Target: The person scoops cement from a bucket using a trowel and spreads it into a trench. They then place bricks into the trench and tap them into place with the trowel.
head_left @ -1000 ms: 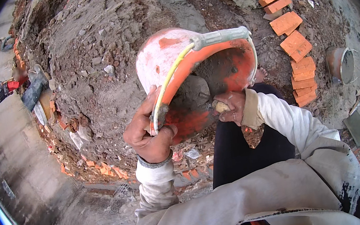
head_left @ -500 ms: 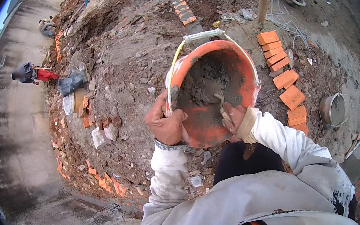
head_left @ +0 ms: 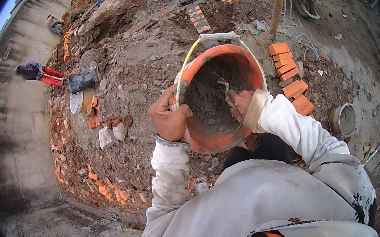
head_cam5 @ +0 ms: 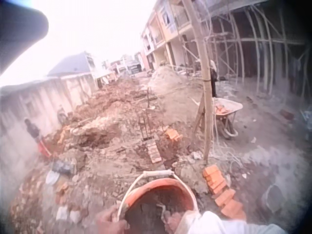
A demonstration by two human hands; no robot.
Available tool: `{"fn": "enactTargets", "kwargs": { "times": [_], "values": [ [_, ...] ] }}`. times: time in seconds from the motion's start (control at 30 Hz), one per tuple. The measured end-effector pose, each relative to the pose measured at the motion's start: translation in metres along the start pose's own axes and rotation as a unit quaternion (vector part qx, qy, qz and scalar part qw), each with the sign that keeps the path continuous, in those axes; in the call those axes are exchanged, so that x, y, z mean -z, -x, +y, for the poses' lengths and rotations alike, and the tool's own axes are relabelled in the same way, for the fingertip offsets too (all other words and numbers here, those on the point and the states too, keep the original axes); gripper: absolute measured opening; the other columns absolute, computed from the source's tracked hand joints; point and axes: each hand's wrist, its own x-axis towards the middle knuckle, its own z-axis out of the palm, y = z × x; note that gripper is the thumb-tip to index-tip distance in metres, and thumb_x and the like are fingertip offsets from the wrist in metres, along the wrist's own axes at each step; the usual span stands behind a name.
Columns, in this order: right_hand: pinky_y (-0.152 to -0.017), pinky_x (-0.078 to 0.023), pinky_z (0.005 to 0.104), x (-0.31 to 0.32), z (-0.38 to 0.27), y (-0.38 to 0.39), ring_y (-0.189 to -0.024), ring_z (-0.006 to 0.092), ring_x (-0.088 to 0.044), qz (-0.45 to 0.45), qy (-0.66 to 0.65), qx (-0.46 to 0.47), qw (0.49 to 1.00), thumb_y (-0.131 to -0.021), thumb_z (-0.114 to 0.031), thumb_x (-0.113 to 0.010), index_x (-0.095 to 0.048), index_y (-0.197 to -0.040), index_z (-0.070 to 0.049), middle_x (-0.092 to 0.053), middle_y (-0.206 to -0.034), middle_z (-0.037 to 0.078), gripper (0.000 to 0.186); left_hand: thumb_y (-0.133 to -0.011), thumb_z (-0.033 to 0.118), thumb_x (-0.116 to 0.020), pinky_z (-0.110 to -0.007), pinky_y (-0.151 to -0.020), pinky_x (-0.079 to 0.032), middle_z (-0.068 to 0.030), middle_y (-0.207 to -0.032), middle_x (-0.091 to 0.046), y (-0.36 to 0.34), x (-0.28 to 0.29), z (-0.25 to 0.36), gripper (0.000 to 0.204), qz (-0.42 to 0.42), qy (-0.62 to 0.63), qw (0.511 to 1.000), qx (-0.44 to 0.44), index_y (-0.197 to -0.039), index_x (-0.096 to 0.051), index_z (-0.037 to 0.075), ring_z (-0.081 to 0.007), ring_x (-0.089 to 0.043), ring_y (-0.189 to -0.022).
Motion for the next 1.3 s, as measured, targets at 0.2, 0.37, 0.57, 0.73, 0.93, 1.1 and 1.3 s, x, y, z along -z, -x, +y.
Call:
{"fn": "enactTargets", "kwargs": {
  "times": [0.2, 0.37, 0.57, 0.73, 0.93, 1.1, 1.3],
  "values": [
    [-0.069, -0.055, 0.0468, 0.005, 0.011, 0.016, -0.078, 0.0357, -0.069, -0.128, 0.143, 0.042, 0.981, -0.078, -0.011, -0.061, -0.049, -0.123, 0.000, -0.068, -0.082, 0.015, 0.048, -0.062, -0.009, -0.052, -0.022, -0.051, -0.046, 0.0026, -0.064, -0.058, 0.004, 0.014, 0.012, 0.051, 0.029, -0.033, 0.998, -0.036, -0.111, -0.065, -0.008, -0.0055, -0.052, -0.053],
    [-0.065, -0.053, 0.0444, -0.025, -0.008, 0.010, -0.073, 0.0327, -0.067, -0.077, 0.151, 0.036, 0.985, -0.079, -0.010, -0.061, -0.051, -0.120, -0.001, -0.067, -0.079, 0.013, 0.043, -0.061, -0.009, -0.052, -0.018, -0.052, -0.038, 0.0044, -0.064, -0.054, 0.005, -0.005, 0.029, 0.050, 0.027, -0.059, 0.993, -0.098, -0.109, -0.066, -0.007, -0.0024, -0.046, -0.055],
    [-0.061, -0.052, 0.0416, 0.023, -0.007, 0.017, -0.068, 0.0291, -0.065, -0.014, 0.120, -0.003, 0.993, -0.079, -0.010, -0.061, -0.052, -0.115, -0.001, -0.064, -0.076, 0.012, 0.038, -0.060, -0.006, -0.054, -0.019, -0.054, -0.040, 0.0016, -0.076, -0.061, 0.015, -0.005, 0.033, 0.050, 0.045, -0.104, 0.977, -0.180, -0.108, -0.066, -0.007, -0.0035, -0.049, -0.061],
    [-0.057, -0.050, 0.0393, 0.014, -0.011, 0.029, -0.063, 0.0262, -0.063, -0.041, 0.119, 0.037, 0.991, -0.080, -0.010, -0.061, -0.054, -0.112, -0.001, -0.063, -0.073, 0.010, 0.033, -0.058, -0.008, -0.054, -0.020, -0.056, -0.041, -0.0037, -0.086, -0.067, 0.021, -0.006, 0.035, 0.046, 0.084, -0.039, 0.985, -0.144, -0.103, -0.067, -0.009, -0.0042, -0.049, -0.064],
    [-0.053, -0.049, 0.0364, -0.003, -0.024, 0.014, -0.058, 0.0226, -0.061, -0.028, 0.126, 0.019, 0.991, -0.081, -0.009, -0.061, -0.056, -0.107, -0.001, -0.061, -0.069, 0.008, 0.028, -0.057, -0.008, -0.055, -0.021, -0.051, -0.036, -0.0067, -0.090, -0.067, 0.020, -0.019, 0.037, 0.031, 0.103, -0.086, 0.964, -0.229, -0.088, -0.063, -0.009, -0.0035, -0.044, -0.060],
    [-0.049, -0.047, 0.0341, 0.046, -0.009, 0.029, -0.053, 0.0196, -0.059, 0.042, 0.058, 0.007, 0.997, -0.081, -0.009, -0.061, -0.057, -0.103, -0.002, -0.059, -0.066, 0.007, 0.024, -0.055, -0.007, -0.057, -0.023, -0.050, -0.035, -0.0187, -0.098, -0.070, 0.027, -0.025, 0.060, 0.019, 0.073, -0.137, 0.936, -0.317, -0.061, -0.039, -0.003, -0.0069, -0.044, -0.057],
    [-0.045, -0.046, 0.0313, 0.053, 0.033, 0.027, -0.048, 0.0160, -0.057, -0.005, -0.264, -0.045, 0.963, -0.082, -0.009, -0.061, -0.059, -0.099, -0.002, -0.057, -0.063, 0.005, 0.018, -0.053, -0.008, -0.059, -0.029, -0.070, -0.049, -0.0255, -0.104, -0.068, 0.026, -0.034, 0.105, 0.026, -0.109, -0.107, 0.911, -0.384, -0.057, -0.035, 0.001, -0.0208, -0.065, -0.082]
  ]
}}
